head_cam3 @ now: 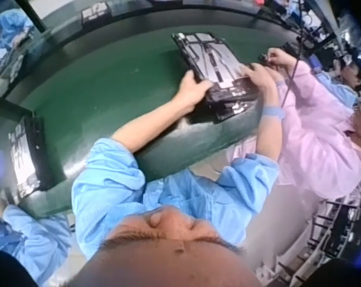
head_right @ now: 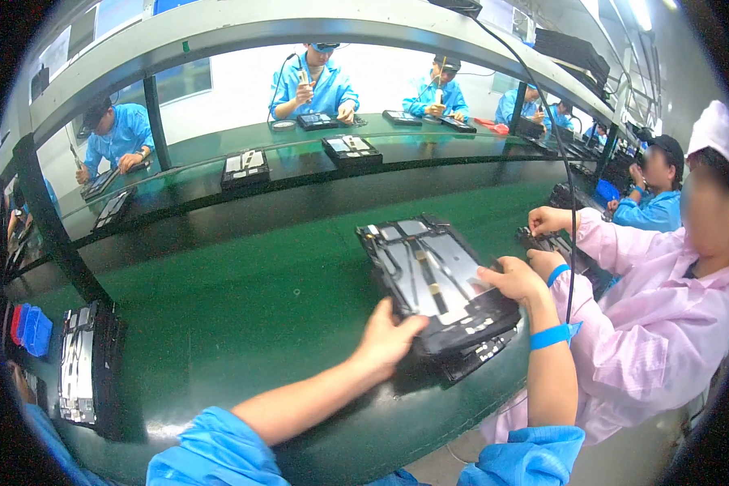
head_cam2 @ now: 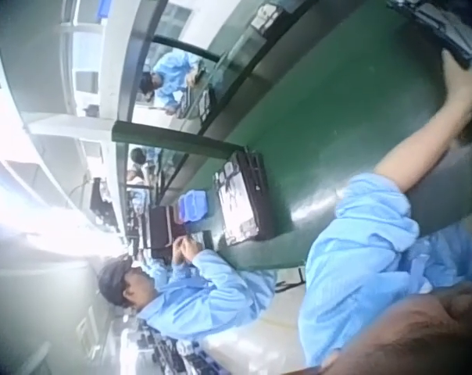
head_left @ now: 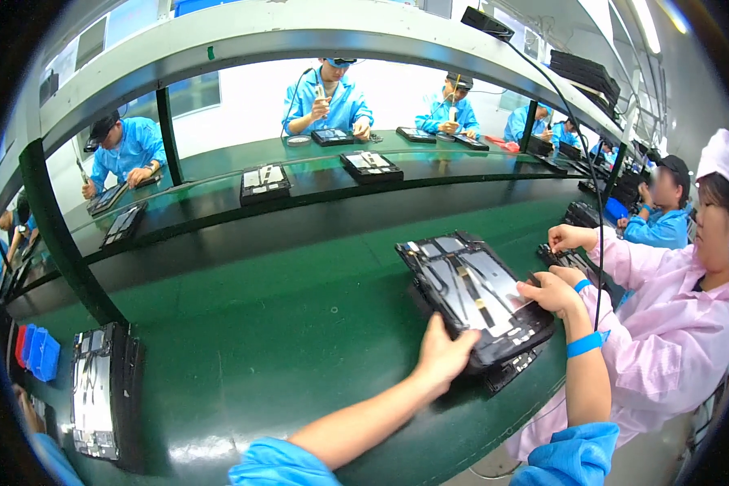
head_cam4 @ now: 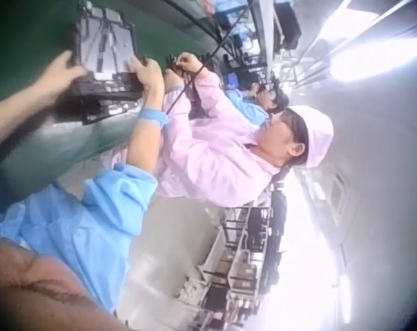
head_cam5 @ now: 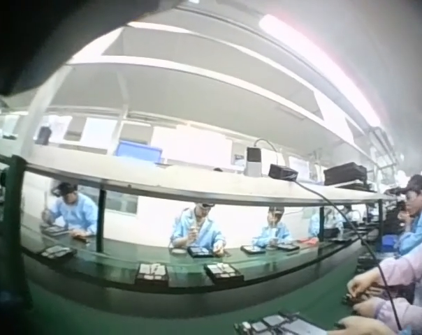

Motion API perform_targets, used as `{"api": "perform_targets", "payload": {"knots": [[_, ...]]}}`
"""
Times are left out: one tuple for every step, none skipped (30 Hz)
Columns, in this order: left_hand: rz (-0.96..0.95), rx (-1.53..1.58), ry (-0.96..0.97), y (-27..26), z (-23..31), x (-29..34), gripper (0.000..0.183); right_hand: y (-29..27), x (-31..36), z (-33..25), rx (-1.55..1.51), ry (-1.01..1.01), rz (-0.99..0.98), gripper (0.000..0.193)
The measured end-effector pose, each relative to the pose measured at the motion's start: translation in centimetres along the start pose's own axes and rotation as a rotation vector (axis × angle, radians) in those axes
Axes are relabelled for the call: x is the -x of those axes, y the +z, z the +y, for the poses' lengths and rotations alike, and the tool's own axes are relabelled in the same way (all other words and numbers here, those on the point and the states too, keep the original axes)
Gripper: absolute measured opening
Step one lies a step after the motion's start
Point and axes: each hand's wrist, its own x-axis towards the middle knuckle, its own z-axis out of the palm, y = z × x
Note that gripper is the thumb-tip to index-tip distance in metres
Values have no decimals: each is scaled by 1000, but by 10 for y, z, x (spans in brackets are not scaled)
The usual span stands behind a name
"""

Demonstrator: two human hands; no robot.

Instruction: The person connects internal cables and attaches components inside tablet devices using a small hand tool, then passes the assembled units down the assembly line.

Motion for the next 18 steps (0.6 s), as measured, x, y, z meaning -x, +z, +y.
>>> {"api": "perform_targets", "payload": {"knots": [[-26, 54, 11, -12, 15, 5, 45, 4, 3, -2, -64, -63, -6, 49], [-51, 23, -12, -34, 22, 8, 46, 15, 4, -4, -137, -126, -24, 47], [-95, -10, -68, -57, 36, 20, 47, 21, 9, -11, -211, -161, -173, 44], [-103, -101, -104, -81, 51, 36, 50, 33, 23, -30, -218, -152, -244, 28], [-88, -95, -119, -102, 60, 55, 52, 53, 34, -35, -270, -126, -294, 28], [-72, -173, -146, -133, 58, 71, 54, 75, 48, -50, -354, -100, -400, 30], [-18, -179, -150, -156, 68, 100, 54, 104, 61, -64, -432, -196, -475, 31], [-3, -236, -161, -175, 70, 121, 54, 126, 69, -65, -459, -149, -584, 31], [18, -216, -177, -195, 65, 141, 54, 146, 84, -68, -503, -184, -641, 43], [72, -248, -201, -210, 68, 165, 56, 166, 101, -80, -593, -176, -762, 48], [108, -315, -162, -221, 65, 185, 56, 180, 115, -86, -638, -159, -789, 54], [139, -382, -124, -230, 61, 205, 57, 194, 124, -87, -610, -186, -834, 53], [132, -591, -139, -247, 53, 225, 58, 200, 130, -96, -568, -205, -904, 53], [121, -790, -165, -258, 50, 238, 59, 203, 135, -103, -518, -219, -976, 52], [139, -968, -329, -263, 52, 250, 64, 201, 136, -113, -418, -326, -1023, 50], [163, -956, -340, -261, 52, 260, 64, 202, 131, -123, -406, -335, -1047, 50], [230, -1009, -239, -256, 50, 265, 65, 199, 123, -133, -163, -466, -990, 48], [297, -1059, -138, -252, 48, 271, 67, 197, 116, -143, 80, -593, -919, 46]]}}
